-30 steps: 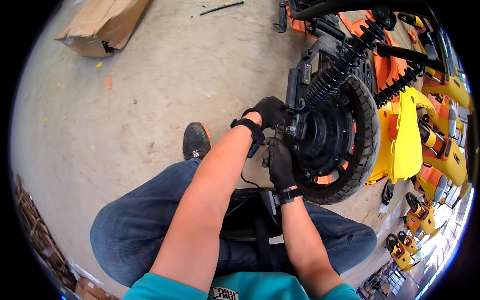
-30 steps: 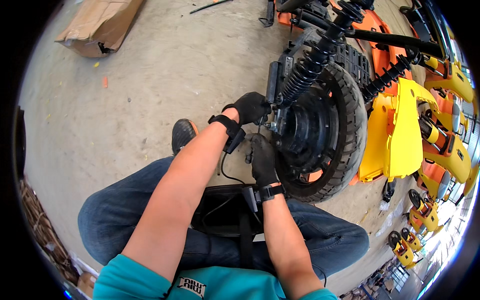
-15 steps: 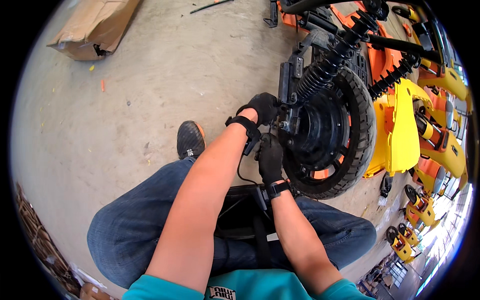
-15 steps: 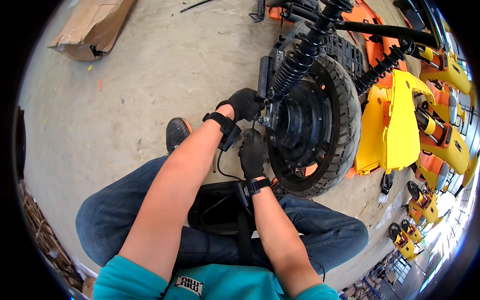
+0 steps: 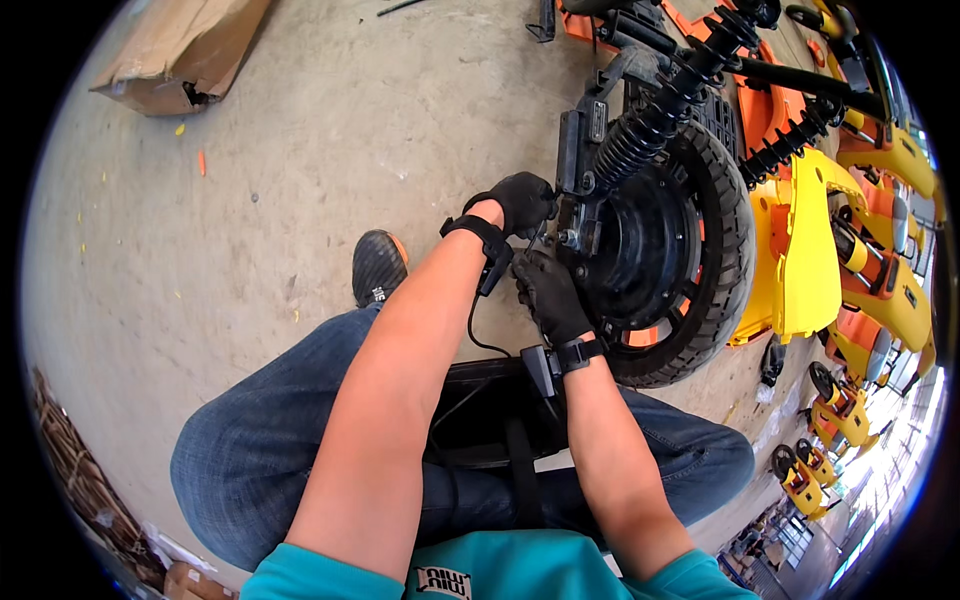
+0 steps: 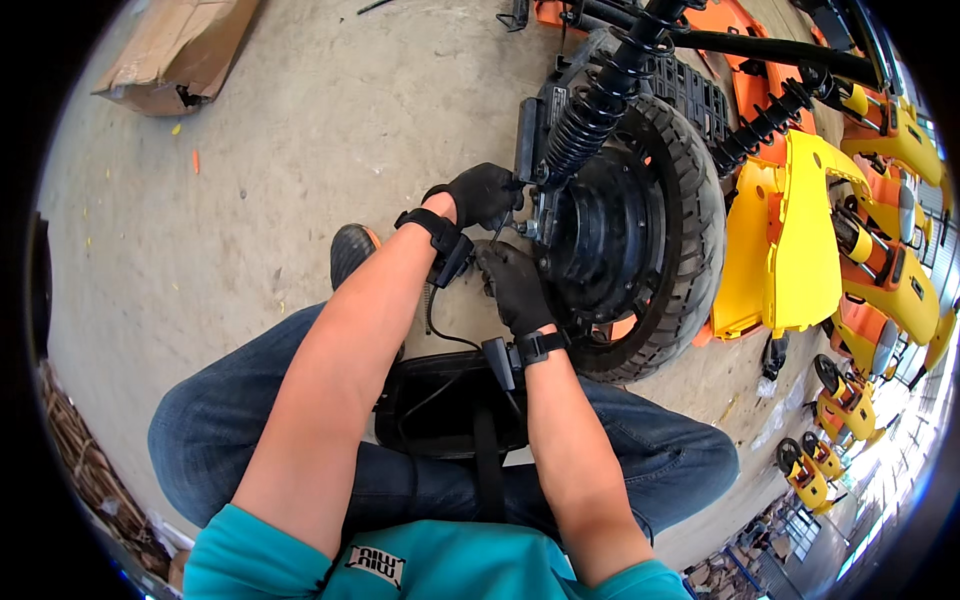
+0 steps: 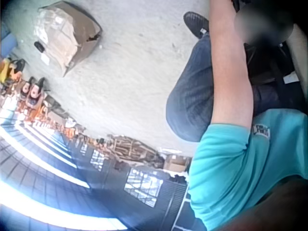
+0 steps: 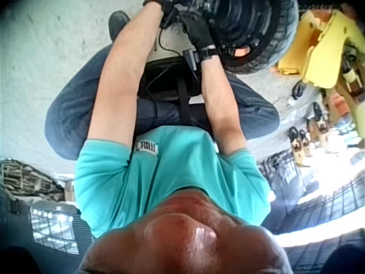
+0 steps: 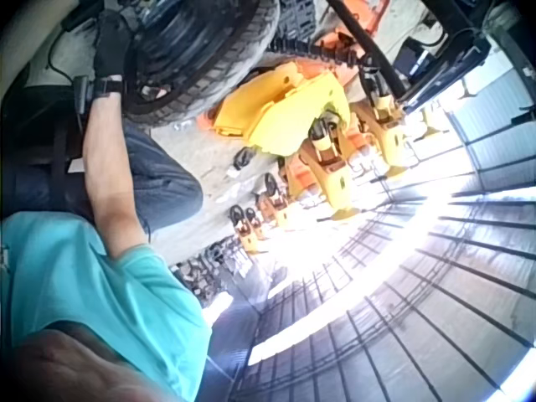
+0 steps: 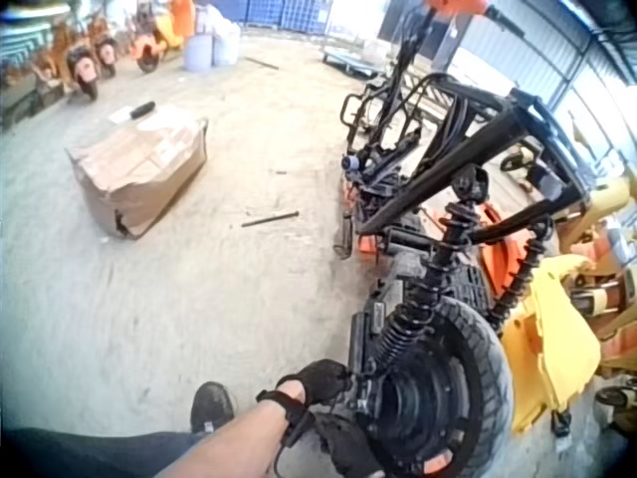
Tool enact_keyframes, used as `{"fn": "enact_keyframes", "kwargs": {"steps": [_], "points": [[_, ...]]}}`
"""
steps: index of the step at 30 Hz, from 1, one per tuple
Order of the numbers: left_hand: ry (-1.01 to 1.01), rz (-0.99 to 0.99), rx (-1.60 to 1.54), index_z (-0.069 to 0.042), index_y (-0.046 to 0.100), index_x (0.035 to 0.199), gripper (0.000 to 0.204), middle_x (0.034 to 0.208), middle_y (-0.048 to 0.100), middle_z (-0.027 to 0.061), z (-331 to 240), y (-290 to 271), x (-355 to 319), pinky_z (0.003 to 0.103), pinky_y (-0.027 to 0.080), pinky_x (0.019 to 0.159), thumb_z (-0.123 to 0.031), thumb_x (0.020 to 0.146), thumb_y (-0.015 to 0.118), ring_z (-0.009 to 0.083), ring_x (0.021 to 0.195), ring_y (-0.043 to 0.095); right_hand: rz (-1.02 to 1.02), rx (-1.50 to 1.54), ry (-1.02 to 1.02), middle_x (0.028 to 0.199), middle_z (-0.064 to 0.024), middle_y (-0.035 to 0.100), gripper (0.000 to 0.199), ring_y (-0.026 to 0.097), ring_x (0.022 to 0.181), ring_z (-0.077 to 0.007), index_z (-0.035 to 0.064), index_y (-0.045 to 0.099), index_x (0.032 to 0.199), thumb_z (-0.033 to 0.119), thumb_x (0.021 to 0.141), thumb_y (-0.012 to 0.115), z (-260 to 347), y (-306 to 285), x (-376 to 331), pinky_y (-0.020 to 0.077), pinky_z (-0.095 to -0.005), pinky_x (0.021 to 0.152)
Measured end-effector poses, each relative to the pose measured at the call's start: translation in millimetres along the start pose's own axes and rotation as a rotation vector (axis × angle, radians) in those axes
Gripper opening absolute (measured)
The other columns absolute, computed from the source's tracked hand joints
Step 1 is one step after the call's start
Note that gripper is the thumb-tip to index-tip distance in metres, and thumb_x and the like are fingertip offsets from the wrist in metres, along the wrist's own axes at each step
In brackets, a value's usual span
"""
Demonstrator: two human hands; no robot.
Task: The person attaches a wheel to a motorcycle frame by hand and with a wrench, routing a cable and tightening bolts on the assembly.
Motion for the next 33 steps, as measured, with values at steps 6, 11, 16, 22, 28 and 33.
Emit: {"fn": "enact_keyframes", "kwargs": {"steps": [6,11,16,22,28,33], "points": [[0.034,0.058,-0.191,-0.002,0.067,0.085,0.015,0.070,0.063,0.0057,1,8,3,0.029,0.046,0.055,-0.014,0.083,0.059,0.0137,0.059,0.058,-0.124,-0.282,-0.286,0.066,-0.0032,0.054,0.018,0.051,0.054,-0.0108,-0.0017,0.059,0.089,0.015,0.093,0.053,-15,-9,11,0.0420,-0.0269,0.051],[0.068,0.053,-0.202,-0.001,0.066,0.084,0.014,0.069,0.063,0.0058,6,4,1,0.028,0.048,0.056,-0.014,0.083,0.060,0.0133,0.060,0.058,-0.153,-0.270,-0.327,0.065,-0.0073,0.055,0.019,0.054,0.054,-0.0128,-0.0033,0.058,0.086,0.013,0.093,0.052,-1,4,1,0.0429,-0.0293,0.051],[0.019,0.078,-0.306,-0.002,0.066,0.088,0.015,0.071,0.062,0.0046,7,5,-3,0.028,0.048,0.057,-0.015,0.084,0.059,0.0128,0.060,0.058,-0.225,-0.374,-0.416,0.065,-0.0070,0.055,0.019,0.054,0.055,-0.0127,-0.0028,0.059,0.088,0.014,0.094,0.052,-3,1,2,0.0434,-0.0299,0.050],[0.177,0.093,-0.221,-0.003,0.063,0.099,0.019,0.077,0.062,0.0041,4,9,5,0.028,0.048,0.059,-0.015,0.085,0.060,0.0121,0.065,0.058,-0.161,-0.182,-0.273,0.067,-0.0055,0.055,0.021,0.052,0.054,-0.0106,-0.0017,0.060,0.093,0.018,0.095,0.052,-14,-5,4,0.0425,-0.0284,0.049],[0.240,-0.066,-0.045,-0.003,0.064,0.092,0.016,0.075,0.063,0.0063,10,5,13,0.031,0.047,0.061,-0.016,0.085,0.059,0.0151,0.065,0.058,-0.193,-0.413,-0.310,0.078,-0.0140,0.061,0.022,0.059,0.065,-0.0212,-0.0013,0.061,0.101,0.017,0.094,0.051,-6,-3,6,0.0454,-0.0343,0.060],[0.433,-0.323,0.205,-0.004,0.067,0.086,0.018,0.083,0.066,0.0173,17,7,20,0.044,0.048,0.068,-0.020,0.080,0.060,0.0360,0.076,0.063,-0.222,-0.859,-0.545,0.103,-0.0227,0.061,0.024,0.057,0.098,-0.0349,0.0006,0.060,0.107,0.018,0.094,0.049,-22,-1,10,0.0448,-0.0438,0.085]]}}
Point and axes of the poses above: each hand's wrist, its own x-axis towards the middle knuckle, its own y-axis out of the palm, z = x × y, the point moved 6 cm from there along x, towards the middle knuckle
